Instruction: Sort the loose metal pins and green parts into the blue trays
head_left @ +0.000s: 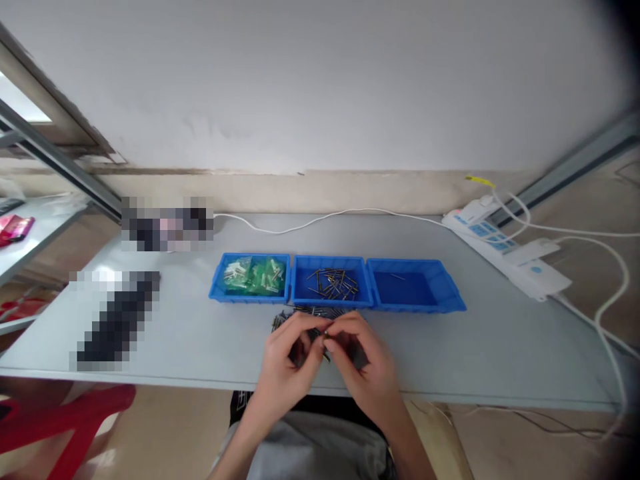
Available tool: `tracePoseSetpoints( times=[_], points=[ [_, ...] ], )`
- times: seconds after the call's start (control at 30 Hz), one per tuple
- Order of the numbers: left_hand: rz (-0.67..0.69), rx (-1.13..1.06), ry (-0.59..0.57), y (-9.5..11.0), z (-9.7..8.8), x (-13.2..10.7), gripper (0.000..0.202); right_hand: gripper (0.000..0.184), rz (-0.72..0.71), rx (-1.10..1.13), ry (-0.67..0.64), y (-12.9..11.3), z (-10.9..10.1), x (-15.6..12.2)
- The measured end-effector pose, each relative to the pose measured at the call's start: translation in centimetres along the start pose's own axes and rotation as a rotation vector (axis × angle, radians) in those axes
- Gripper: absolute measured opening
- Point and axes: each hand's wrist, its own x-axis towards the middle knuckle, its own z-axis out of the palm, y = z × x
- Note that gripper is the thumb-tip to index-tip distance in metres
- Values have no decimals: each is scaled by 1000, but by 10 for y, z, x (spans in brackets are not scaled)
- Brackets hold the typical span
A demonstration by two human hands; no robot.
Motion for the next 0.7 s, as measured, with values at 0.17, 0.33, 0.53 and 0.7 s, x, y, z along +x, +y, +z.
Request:
tracePoseSetpoints(
  times=[0.17, 0.33, 0.53, 0.7],
  points=[
    [7, -1, 40, -1, 1, 0, 17, 7, 26, 44, 51, 6, 2, -5],
    [11, 27, 15, -6, 2, -2, 21, 14, 10, 35, 70, 5, -1, -7],
    [28, 24, 25, -6, 3, 1, 16, 16, 1, 1, 70, 1, -1, -5],
    [42, 29, 33, -6, 3, 1, 13, 16, 33, 10, 66, 2, -1, -8]
  ],
)
